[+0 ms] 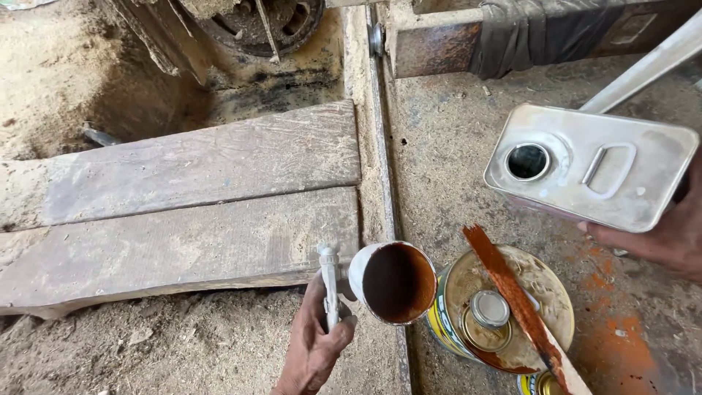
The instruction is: Preparing a paint sprayer by opening paint cans, stirring the contents, and filling the sprayer cup.
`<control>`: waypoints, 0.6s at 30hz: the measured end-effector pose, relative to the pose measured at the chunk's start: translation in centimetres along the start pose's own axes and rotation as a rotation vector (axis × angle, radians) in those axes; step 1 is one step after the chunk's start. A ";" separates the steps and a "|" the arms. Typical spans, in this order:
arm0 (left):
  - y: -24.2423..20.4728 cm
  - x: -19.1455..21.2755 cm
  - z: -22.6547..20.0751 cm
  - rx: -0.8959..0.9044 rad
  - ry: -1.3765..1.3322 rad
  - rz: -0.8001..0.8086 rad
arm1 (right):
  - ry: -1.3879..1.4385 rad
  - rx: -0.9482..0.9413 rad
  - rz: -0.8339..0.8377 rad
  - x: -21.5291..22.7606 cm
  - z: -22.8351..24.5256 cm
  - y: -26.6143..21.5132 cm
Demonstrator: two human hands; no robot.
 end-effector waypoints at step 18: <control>1.1 0.8 0.7 0.352 0.050 -0.079 | -0.488 0.379 0.107 -4.2 15.2 6.3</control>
Point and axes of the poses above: each hand's wrist, its own y-axis towards the middle knuckle, its own x-axis out of the back of the hand, z = x × y, the point moved 5 cm from there along y, towards the middle knuckle, and after that the axes turned 10 degrees about z, right-handed, at the moved point
